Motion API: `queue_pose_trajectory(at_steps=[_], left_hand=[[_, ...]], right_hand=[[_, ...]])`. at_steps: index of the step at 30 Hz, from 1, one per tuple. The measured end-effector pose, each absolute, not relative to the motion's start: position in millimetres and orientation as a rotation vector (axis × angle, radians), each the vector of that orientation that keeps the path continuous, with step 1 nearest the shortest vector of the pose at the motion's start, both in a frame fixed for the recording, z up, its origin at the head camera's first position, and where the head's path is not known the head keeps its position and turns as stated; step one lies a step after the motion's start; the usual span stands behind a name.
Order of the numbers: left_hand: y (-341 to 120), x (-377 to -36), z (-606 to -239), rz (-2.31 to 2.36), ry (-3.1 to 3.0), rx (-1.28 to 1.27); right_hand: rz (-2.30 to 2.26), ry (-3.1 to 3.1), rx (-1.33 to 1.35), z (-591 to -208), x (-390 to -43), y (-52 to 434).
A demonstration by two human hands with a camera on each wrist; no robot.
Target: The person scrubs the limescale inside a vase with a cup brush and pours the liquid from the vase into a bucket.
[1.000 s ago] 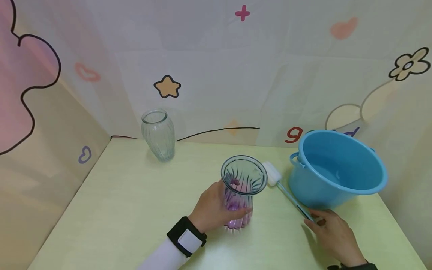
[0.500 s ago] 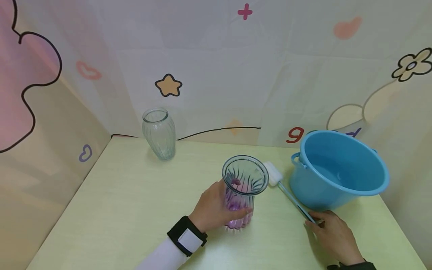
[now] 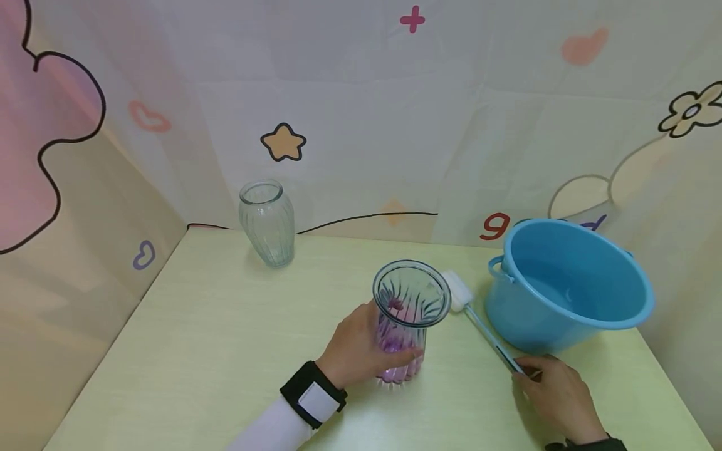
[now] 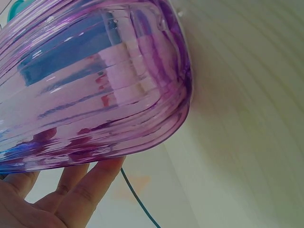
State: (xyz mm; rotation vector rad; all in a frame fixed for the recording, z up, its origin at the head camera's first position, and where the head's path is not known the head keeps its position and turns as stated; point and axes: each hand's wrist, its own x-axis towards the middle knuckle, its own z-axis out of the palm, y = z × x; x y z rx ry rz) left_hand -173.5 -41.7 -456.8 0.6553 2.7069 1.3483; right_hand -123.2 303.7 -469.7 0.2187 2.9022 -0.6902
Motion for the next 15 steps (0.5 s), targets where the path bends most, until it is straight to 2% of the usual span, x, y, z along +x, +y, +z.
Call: queue_pose_trajectory(at_steps=[15], left_hand=[[-41.9, -172.9, -455.8, 1.336, 2.731, 0.68]], right_hand=[[-0.911, 3.453, 0.265, -467.4, -108.7, 285.9]])
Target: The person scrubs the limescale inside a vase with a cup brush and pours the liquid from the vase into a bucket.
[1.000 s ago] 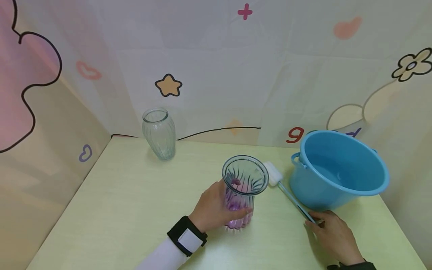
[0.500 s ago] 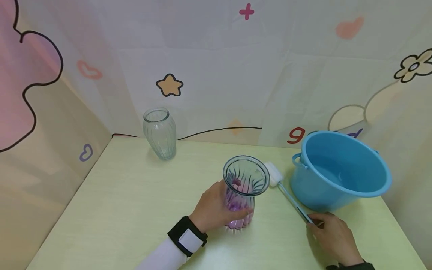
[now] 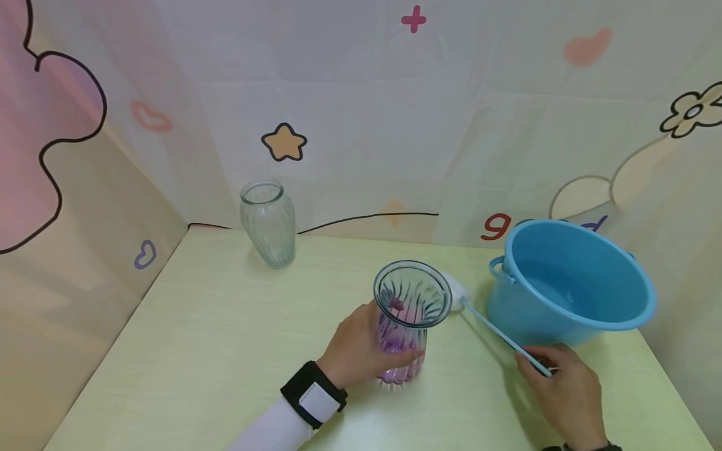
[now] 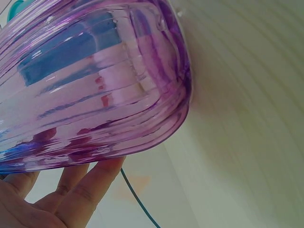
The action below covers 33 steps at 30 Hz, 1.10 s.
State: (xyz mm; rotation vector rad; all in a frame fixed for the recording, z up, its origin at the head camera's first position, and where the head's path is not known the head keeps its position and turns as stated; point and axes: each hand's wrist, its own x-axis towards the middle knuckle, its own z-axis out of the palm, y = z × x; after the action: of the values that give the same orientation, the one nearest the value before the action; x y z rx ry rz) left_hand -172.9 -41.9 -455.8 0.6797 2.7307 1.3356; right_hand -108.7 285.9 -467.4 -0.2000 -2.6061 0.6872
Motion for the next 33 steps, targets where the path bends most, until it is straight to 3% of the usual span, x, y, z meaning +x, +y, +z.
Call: queue_pose_trajectory(at_steps=[10, 29, 33], left_hand=[[-41.3, -172.5, -454.6, 1.335, 2.724, 0.666], [-41.4, -172.2, -454.0, 1.344, 2.696, 0.632], [-41.5, -172.0, -454.2, 1.335, 2.71, 0.629]], right_hand=[[0.808, -2.2, -0.072, -461.0, -102.9, 271.2], [1.051, -2.012, -0.058, -410.0, -90.5, 255.3], [1.168, -1.929, 0.052, -403.0, -90.5, 252.1]])
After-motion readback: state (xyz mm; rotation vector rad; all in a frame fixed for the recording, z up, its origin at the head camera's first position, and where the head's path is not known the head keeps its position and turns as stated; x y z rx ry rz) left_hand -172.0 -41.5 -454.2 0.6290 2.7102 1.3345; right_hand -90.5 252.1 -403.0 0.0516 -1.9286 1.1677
